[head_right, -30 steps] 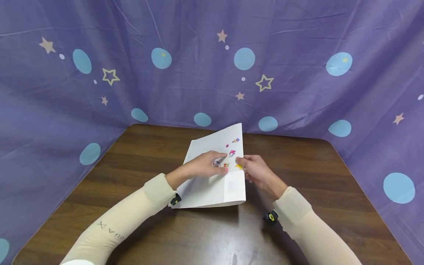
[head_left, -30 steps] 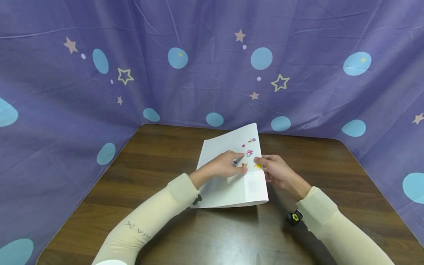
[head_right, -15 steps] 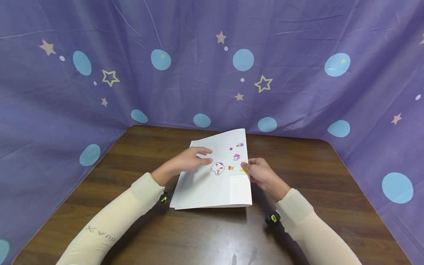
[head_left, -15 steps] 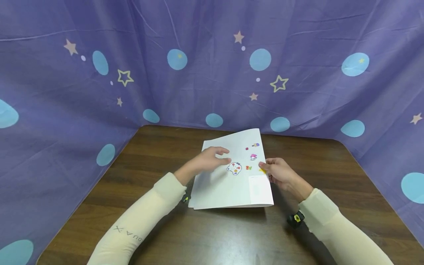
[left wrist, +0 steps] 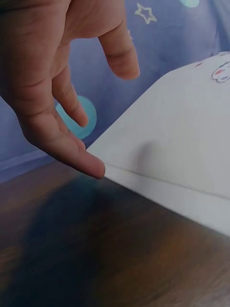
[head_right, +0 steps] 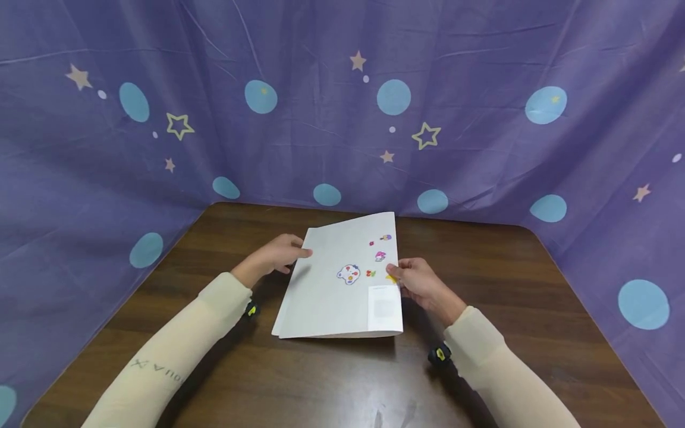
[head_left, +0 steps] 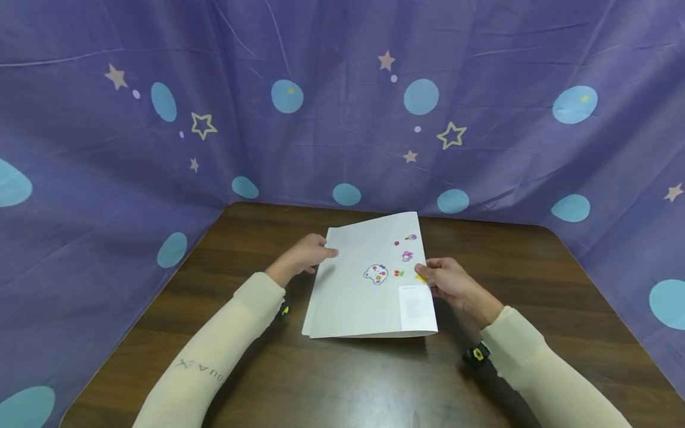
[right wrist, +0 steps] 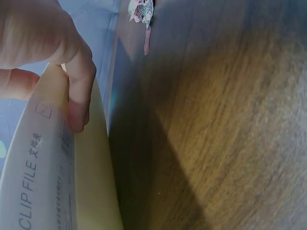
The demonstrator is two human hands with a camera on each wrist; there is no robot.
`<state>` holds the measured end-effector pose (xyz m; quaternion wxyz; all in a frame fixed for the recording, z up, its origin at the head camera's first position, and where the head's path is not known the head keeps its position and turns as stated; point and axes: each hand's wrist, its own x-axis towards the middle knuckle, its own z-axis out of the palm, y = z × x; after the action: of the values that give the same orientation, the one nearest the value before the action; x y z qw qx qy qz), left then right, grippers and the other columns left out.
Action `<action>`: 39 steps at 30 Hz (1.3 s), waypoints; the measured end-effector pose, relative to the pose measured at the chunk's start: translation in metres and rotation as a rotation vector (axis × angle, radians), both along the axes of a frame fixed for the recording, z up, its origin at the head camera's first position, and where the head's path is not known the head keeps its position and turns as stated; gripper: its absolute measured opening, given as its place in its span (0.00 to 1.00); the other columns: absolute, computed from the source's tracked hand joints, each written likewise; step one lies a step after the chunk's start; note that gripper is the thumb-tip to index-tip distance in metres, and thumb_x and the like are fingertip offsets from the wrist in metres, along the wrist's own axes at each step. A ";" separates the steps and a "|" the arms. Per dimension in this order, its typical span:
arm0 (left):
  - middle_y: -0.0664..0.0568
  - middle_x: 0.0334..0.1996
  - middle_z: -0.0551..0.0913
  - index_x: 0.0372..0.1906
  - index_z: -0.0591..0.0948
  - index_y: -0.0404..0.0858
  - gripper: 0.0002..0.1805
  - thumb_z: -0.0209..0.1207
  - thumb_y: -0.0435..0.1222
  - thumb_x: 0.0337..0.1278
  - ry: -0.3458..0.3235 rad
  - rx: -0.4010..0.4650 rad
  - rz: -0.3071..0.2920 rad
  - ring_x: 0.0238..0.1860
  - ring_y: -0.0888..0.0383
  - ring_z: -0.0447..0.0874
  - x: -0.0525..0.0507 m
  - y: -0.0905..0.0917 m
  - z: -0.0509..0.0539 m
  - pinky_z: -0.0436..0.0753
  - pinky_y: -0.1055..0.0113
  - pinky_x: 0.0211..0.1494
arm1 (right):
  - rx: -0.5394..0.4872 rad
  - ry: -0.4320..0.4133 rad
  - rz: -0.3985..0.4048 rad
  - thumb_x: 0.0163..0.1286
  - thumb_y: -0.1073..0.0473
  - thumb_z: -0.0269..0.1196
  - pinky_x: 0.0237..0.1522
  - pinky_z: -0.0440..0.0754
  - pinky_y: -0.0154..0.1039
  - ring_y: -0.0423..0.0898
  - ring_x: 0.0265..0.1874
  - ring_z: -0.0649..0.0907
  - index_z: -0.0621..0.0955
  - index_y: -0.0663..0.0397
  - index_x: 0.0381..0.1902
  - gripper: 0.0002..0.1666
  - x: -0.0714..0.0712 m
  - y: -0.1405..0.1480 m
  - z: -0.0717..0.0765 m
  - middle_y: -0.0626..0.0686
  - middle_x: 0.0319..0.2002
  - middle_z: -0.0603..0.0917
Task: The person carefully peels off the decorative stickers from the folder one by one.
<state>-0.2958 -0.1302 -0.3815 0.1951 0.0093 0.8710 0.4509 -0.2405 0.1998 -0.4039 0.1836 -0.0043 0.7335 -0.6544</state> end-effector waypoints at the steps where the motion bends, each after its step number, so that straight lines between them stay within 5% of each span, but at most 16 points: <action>1: 0.34 0.77 0.58 0.77 0.57 0.26 0.39 0.58 0.42 0.73 -0.014 0.010 0.012 0.73 0.38 0.64 -0.001 -0.001 -0.001 0.78 0.42 0.64 | 0.014 0.008 -0.001 0.82 0.59 0.54 0.33 0.85 0.38 0.41 0.32 0.84 0.71 0.77 0.62 0.24 0.000 -0.001 -0.001 0.54 0.38 0.87; 9: 0.35 0.72 0.65 0.76 0.60 0.25 0.38 0.60 0.41 0.71 -0.056 0.013 0.072 0.64 0.41 0.72 -0.004 -0.003 -0.006 0.83 0.49 0.58 | 0.257 0.105 -0.067 0.79 0.61 0.59 0.31 0.83 0.38 0.43 0.31 0.83 0.77 0.74 0.56 0.19 -0.003 -0.008 -0.007 0.58 0.39 0.86; 16: 0.45 0.41 0.71 0.65 0.72 0.27 0.27 0.62 0.39 0.69 -0.065 0.023 0.131 0.40 0.51 0.72 -0.007 -0.004 -0.010 0.86 0.55 0.48 | 0.451 0.149 -0.056 0.71 0.59 0.68 0.36 0.85 0.42 0.47 0.35 0.83 0.79 0.74 0.54 0.23 -0.001 -0.010 -0.009 0.60 0.41 0.85; 21: 0.46 0.39 0.71 0.63 0.74 0.28 0.25 0.62 0.39 0.69 -0.070 0.013 0.156 0.38 0.52 0.72 -0.011 -0.006 -0.013 0.87 0.58 0.44 | 0.593 0.189 -0.043 0.67 0.59 0.71 0.35 0.85 0.41 0.48 0.34 0.83 0.82 0.72 0.51 0.23 0.001 -0.012 -0.009 0.58 0.38 0.85; 28: 0.45 0.42 0.72 0.57 0.75 0.27 0.20 0.64 0.35 0.67 -0.068 -0.007 0.176 0.38 0.53 0.72 -0.011 -0.005 -0.016 0.86 0.60 0.43 | 0.668 0.198 -0.032 0.67 0.58 0.71 0.30 0.81 0.38 0.48 0.31 0.81 0.82 0.72 0.48 0.21 0.001 -0.013 -0.013 0.57 0.34 0.83; 35: 0.44 0.37 0.73 0.48 0.75 0.27 0.13 0.63 0.30 0.65 -0.078 -0.012 0.206 0.31 0.54 0.72 -0.012 -0.004 -0.013 0.87 0.62 0.37 | 0.788 0.322 -0.018 0.65 0.56 0.72 0.23 0.69 0.37 0.45 0.23 0.73 0.79 0.59 0.23 0.17 0.002 -0.015 -0.013 0.50 0.20 0.73; 39: 0.43 0.35 0.75 0.52 0.75 0.25 0.15 0.62 0.29 0.65 -0.091 0.020 0.248 0.30 0.55 0.76 -0.014 -0.007 -0.015 0.88 0.61 0.39 | 0.845 0.422 0.004 0.64 0.58 0.73 0.22 0.67 0.37 0.45 0.22 0.72 0.77 0.55 0.20 0.18 0.004 -0.017 -0.011 0.48 0.19 0.71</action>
<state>-0.3094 -0.1371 -0.3969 0.1770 -0.1171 0.8512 0.4800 -0.2368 0.1824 -0.4147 0.0175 -0.0635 0.9569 -0.2830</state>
